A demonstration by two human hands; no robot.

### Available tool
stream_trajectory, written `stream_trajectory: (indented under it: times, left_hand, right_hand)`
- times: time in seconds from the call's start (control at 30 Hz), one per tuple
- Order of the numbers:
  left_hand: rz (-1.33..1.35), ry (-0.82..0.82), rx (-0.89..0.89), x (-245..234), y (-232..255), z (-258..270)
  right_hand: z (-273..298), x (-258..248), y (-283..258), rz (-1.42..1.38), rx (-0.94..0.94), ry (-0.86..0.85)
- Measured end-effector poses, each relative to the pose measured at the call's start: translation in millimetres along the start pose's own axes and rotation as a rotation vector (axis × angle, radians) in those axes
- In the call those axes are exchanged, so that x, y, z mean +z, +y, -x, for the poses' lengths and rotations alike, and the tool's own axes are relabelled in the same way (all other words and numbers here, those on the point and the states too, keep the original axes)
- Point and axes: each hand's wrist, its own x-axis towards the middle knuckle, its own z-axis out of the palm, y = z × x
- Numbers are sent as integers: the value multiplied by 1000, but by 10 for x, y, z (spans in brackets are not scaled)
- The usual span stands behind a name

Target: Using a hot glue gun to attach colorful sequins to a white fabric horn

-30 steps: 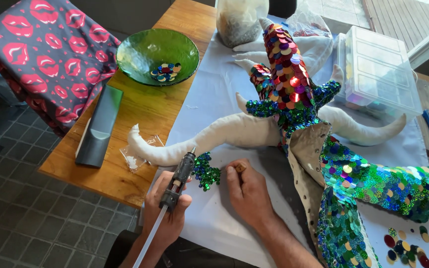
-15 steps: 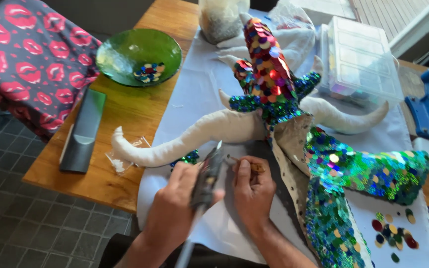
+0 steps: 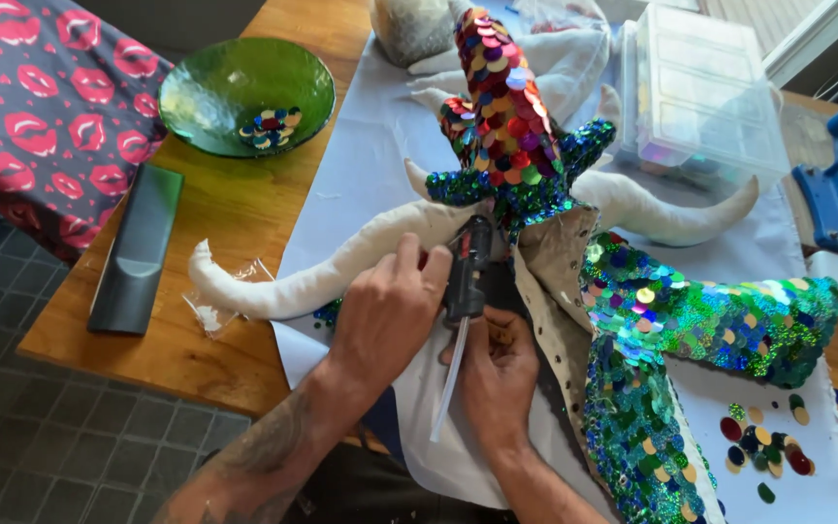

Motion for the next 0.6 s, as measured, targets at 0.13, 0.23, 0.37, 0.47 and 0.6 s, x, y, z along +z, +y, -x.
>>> stream_trajectory:
  times: [0.13, 0.23, 0.37, 0.47, 0.6]
  left_hand:
    - [8, 0, 26, 73, 13, -10]
    - [-15, 3, 28, 113, 4, -23]
    - [0, 4, 27, 139, -10, -21]
    - [26, -7, 27, 135, -30, -25]
    - [45, -29, 35, 147, -61, -23]
  right_hand:
    - [12, -14, -26, 93, 21, 17]
    - [28, -5, -65, 36, -14, -13]
    - [25, -7, -61, 47, -36, -29]
    - [19, -11, -50, 45, -34, -33]
    - [13, -13, -29, 14, -14, -35]
